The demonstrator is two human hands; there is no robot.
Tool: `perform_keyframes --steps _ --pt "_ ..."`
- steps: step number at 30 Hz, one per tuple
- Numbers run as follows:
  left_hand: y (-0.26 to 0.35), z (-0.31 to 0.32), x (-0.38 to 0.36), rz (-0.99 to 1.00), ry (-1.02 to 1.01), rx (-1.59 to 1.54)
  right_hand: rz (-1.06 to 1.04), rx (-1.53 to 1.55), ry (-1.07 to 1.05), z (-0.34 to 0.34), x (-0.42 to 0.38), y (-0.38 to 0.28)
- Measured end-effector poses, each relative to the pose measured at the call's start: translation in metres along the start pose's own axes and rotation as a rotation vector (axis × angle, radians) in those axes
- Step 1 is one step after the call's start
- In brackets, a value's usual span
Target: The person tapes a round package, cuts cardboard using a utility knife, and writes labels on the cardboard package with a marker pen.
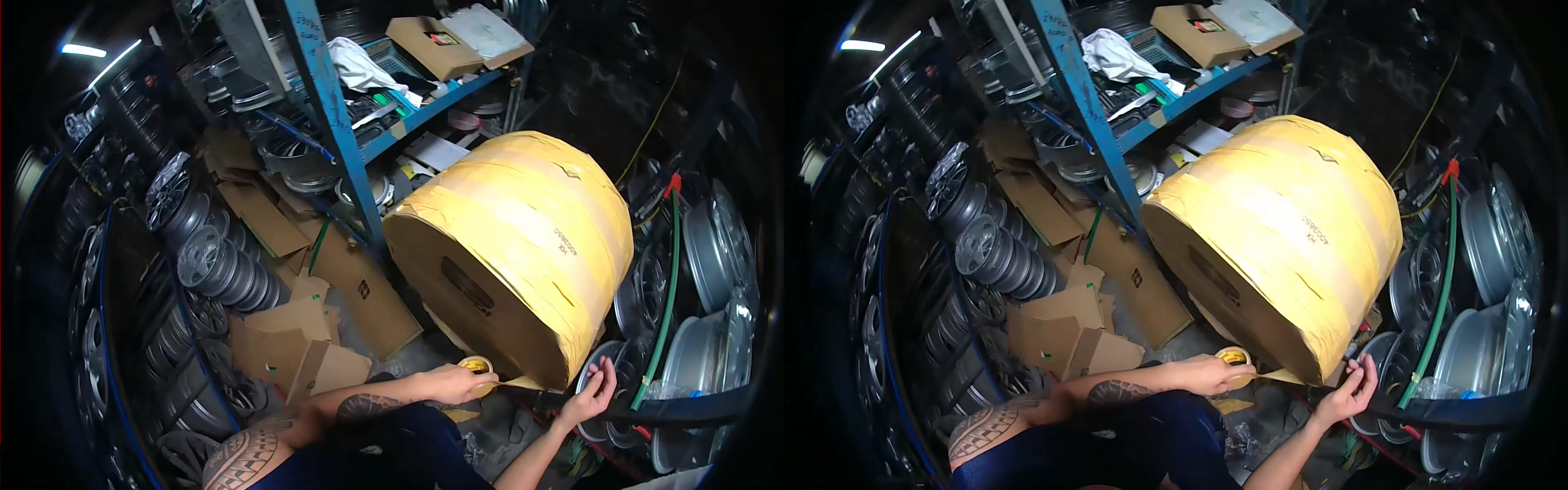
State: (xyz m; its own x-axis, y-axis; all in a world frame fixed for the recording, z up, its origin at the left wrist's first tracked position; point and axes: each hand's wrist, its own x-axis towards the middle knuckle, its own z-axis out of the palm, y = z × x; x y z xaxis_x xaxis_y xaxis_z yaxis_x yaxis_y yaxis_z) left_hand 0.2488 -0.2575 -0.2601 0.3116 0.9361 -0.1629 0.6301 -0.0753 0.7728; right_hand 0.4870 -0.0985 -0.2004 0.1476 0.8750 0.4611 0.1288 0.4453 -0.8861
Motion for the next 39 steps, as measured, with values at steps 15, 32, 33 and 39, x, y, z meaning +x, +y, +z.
perform_keyframes --steps 15,32,33,39 --pt "-0.027 -0.034 0.027 0.305 0.078 0.137 -0.667 -0.48 -0.857 0.18 0.053 -0.236" --pt "-0.043 -0.055 0.025 0.34 0.052 -0.113 -1.368 -1.202 -0.925 0.649 0.067 -0.165" --pt "-0.051 -0.046 0.036 0.324 0.021 -0.129 -1.373 -1.237 -0.974 0.649 0.063 -0.171" --pt "-0.074 -0.021 0.053 0.402 0.102 -0.284 -1.154 -0.94 -1.048 0.639 0.093 -0.199"
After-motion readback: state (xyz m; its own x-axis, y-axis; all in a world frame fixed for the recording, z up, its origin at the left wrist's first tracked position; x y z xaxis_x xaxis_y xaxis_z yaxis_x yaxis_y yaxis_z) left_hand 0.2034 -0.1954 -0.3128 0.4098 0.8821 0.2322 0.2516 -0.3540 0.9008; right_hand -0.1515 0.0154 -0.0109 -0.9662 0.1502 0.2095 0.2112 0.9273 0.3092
